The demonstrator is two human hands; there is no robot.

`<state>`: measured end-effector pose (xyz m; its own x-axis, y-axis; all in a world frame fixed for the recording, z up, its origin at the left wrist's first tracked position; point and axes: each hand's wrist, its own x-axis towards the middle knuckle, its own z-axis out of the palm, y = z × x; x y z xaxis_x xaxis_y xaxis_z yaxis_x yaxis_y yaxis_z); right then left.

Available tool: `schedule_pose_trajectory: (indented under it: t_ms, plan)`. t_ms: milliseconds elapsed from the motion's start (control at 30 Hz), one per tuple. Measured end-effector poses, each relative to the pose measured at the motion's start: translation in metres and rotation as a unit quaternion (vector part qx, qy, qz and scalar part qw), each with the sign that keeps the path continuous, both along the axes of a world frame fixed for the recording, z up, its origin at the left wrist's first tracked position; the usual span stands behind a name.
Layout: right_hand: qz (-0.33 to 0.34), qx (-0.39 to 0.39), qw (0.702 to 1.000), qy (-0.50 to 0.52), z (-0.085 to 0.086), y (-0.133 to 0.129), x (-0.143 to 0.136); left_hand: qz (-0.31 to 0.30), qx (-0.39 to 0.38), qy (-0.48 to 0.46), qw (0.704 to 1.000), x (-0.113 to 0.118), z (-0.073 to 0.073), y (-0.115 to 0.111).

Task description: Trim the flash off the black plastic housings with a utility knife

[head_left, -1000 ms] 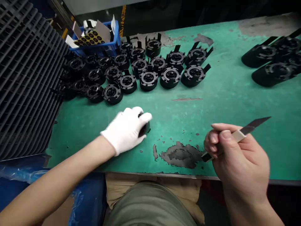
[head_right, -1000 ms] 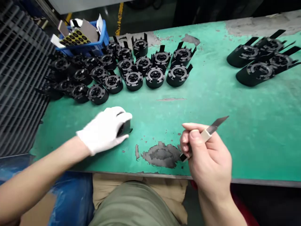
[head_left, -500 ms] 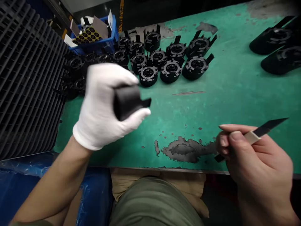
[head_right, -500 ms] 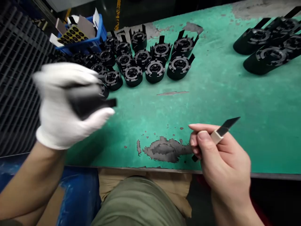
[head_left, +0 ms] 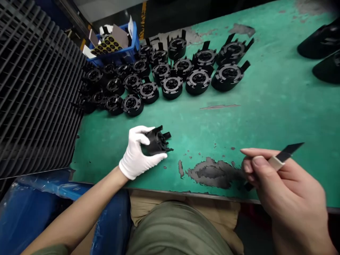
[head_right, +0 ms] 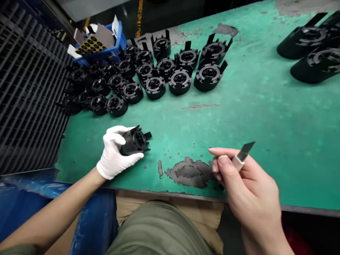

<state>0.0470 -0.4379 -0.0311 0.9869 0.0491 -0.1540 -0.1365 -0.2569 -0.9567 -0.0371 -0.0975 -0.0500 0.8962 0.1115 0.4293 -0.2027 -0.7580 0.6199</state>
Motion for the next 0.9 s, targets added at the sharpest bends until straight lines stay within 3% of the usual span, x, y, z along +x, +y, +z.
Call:
schedule_pose_trajectory:
  t_ms: [100, 267, 367, 533, 667, 900]
  plan:
    - [0.067, -0.071, 0.995, 0.017, -0.009, -0.006, 0.001, 0.048, 0.02, 0.011, 0.999, -0.034, -0.014, 0.005]
    - [0.246, -0.188, 0.948, -0.07, -0.015, 0.001, 0.013, 0.104, 0.099, 0.133, 0.981, -0.063, -0.012, 0.013]
    - [0.31, -0.185, 0.92, -0.151, -0.011, 0.017, 0.017, 0.118, 0.096, 0.185, 0.971, -0.061, -0.009, 0.004]
    - [0.38, -0.194, 0.867, -0.258, -0.013, 0.034, 0.019, 0.141, 0.041, 0.232, 0.962, -0.039, -0.002, -0.03]
    - [0.398, -0.224, 0.838, -0.3, -0.015, 0.029, 0.023, 0.104, 0.051, 0.283, 0.952, -0.023, 0.006, -0.041]
    - [0.389, -0.243, 0.833, -0.31, -0.014, 0.021, 0.017, -0.062, 0.028, 0.331, 0.941, -0.015, 0.022, -0.008]
